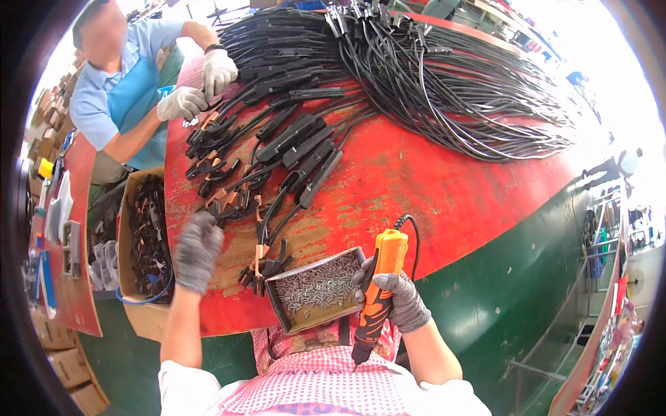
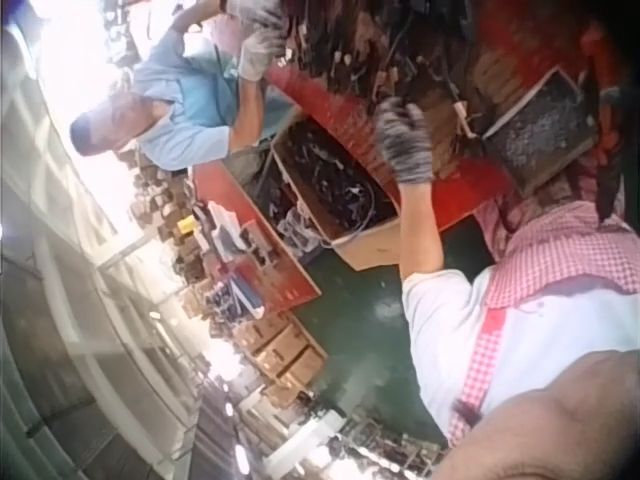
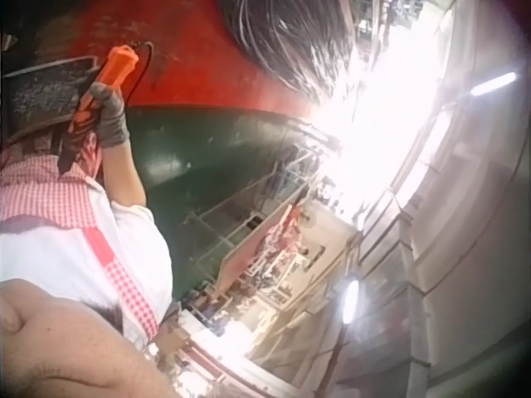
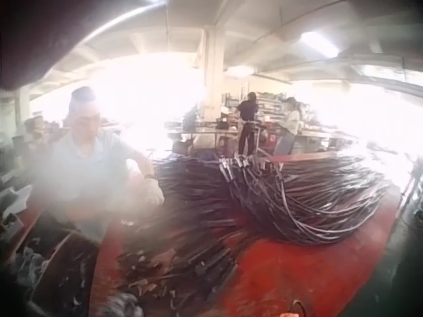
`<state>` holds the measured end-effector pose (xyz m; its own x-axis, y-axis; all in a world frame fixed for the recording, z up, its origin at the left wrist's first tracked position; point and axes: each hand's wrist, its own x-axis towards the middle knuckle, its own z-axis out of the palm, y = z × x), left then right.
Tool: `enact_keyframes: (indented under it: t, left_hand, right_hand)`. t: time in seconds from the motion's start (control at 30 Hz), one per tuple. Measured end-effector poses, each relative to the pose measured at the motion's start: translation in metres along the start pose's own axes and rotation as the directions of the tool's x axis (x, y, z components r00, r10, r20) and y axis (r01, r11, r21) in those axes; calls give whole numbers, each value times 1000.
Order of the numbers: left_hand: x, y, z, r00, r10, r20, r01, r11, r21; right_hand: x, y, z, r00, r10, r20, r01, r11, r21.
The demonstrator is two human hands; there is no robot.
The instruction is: The person secures plastic housings onto electrical cables at an industrial assembly table by driving screws into the housings with an electric screwdriver.
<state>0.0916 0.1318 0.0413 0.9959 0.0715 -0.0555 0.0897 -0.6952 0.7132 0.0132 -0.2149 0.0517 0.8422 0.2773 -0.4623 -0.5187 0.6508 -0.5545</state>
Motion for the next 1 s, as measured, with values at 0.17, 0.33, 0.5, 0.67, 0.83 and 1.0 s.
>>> enact_keyframes:
  t: [0.17, 0.33, 0.5, 0.67, 0.83, 1.0]
  left_hand:
    - [-47, 1, 69, 990, 131, 43, -138, 938, 317]
    - [-22, -2, 53, 969, -40, 244, 3, 988, 153]
    - [-4, 21, 61, 931, -166, 326, 174, 985, 4]
    - [-17, 52, 15, 941, -89, 325, 197, 928, -317]
    - [29, 10, -12, 965, 188, 181, -231, 939, 256]
    - [27, 28, 19, 936, 348, 51, -333, 830, 446]
  right_hand:
    - [3, 2, 2, 999, 36, 0, -36, 999, 14]
    - [9, 4, 10, 999, 42, 29, -42, 999, 9]
    - [3, 1, 8, 999, 8, 36, -8, 1000, 18]
    - [-3, -4, 12, 989, 83, -124, -101, 984, -146]
    - [-9, 3, -7, 996, -48, -80, 43, 997, -67]
    - [-9, 9, -7, 997, -49, -55, 49, 999, -2]
